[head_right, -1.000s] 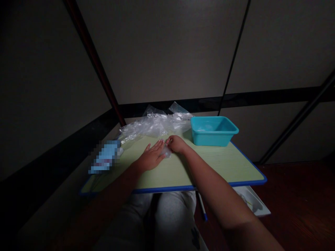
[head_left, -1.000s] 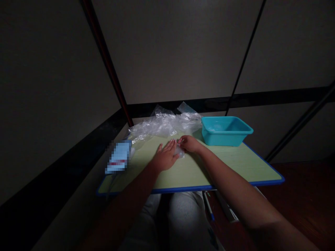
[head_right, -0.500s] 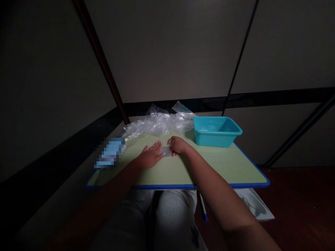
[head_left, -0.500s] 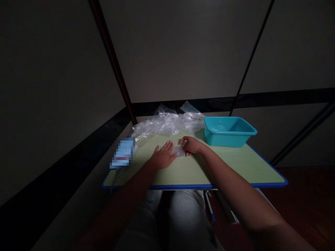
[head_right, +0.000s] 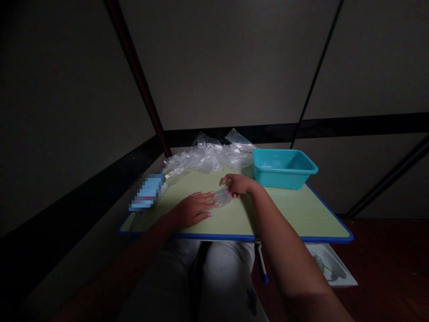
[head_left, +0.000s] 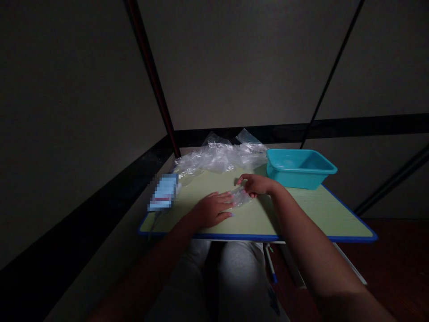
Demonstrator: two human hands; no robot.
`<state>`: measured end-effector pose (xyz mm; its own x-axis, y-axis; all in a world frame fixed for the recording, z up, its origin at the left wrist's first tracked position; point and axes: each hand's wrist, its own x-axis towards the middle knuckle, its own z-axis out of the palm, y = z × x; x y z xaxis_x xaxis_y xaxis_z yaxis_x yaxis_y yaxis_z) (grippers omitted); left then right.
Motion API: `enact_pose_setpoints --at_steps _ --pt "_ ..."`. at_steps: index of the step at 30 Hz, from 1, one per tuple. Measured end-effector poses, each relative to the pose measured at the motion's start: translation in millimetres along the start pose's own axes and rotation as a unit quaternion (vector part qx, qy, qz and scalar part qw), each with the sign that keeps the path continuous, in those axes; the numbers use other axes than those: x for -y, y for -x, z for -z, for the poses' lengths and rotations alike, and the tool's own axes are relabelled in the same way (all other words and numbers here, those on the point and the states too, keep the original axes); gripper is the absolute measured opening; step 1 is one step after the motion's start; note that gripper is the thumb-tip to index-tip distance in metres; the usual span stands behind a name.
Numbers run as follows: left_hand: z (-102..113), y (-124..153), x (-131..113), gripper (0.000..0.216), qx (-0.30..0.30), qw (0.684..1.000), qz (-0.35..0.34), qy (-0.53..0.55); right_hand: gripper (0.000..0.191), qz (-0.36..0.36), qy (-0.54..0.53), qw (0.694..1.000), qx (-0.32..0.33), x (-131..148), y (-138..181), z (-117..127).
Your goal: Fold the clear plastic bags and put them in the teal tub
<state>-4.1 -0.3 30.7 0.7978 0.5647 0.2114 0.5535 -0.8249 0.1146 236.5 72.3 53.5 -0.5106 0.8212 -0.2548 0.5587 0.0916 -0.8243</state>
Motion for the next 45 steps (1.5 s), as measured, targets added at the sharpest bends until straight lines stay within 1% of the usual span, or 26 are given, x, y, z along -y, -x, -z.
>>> enact_pose_setpoints --at_steps 3,6,11,16,19,22,28,33,40,45 --pt "-3.2 -1.0 1.6 0.031 -0.045 0.999 -0.015 0.022 0.042 0.010 -0.019 1.000 0.017 -2.1 2.2 3.3" --pt "-6.3 -2.8 2.9 0.029 -0.071 0.996 -0.023 0.039 0.038 0.006 -0.016 1.000 0.017 -3.6 0.8 3.4" --pt "-8.6 -3.7 2.7 0.030 -0.070 0.997 -0.036 0.024 0.032 0.010 -0.004 1.000 0.004 -1.1 0.5 1.8" --pt "-9.8 -1.8 1.0 0.030 -0.083 0.996 -0.038 0.012 0.032 0.039 -0.054 0.998 -0.017 4.2 3.0 0.4" --pt "-10.7 -0.7 0.8 0.030 -0.096 0.994 -0.041 0.021 0.033 0.054 -0.083 0.995 -0.015 6.4 3.7 -0.1" --pt "-11.9 -0.2 1.4 0.031 -0.092 0.995 -0.042 0.025 0.035 0.065 -0.110 0.992 -0.013 8.2 3.1 -1.5" --pt "-13.8 -0.5 2.2 0.031 -0.093 0.994 -0.046 0.025 0.035 0.117 -0.170 0.978 -0.013 13.5 -1.3 -12.0" --pt "-13.7 -0.7 0.7 0.032 -0.087 0.995 -0.043 0.028 0.037 0.149 -0.191 0.970 -0.006 16.1 -7.0 -21.6" --pt "-9.9 -0.9 -2.2 0.032 -0.080 0.995 -0.047 0.031 0.034 0.170 -0.201 0.965 0.012 24.6 -14.1 -38.0" --pt "-9.9 -1.5 -2.8 0.031 -0.072 0.996 -0.042 0.016 0.033 0.163 -0.202 0.965 0.022 26.7 -19.7 -49.8"
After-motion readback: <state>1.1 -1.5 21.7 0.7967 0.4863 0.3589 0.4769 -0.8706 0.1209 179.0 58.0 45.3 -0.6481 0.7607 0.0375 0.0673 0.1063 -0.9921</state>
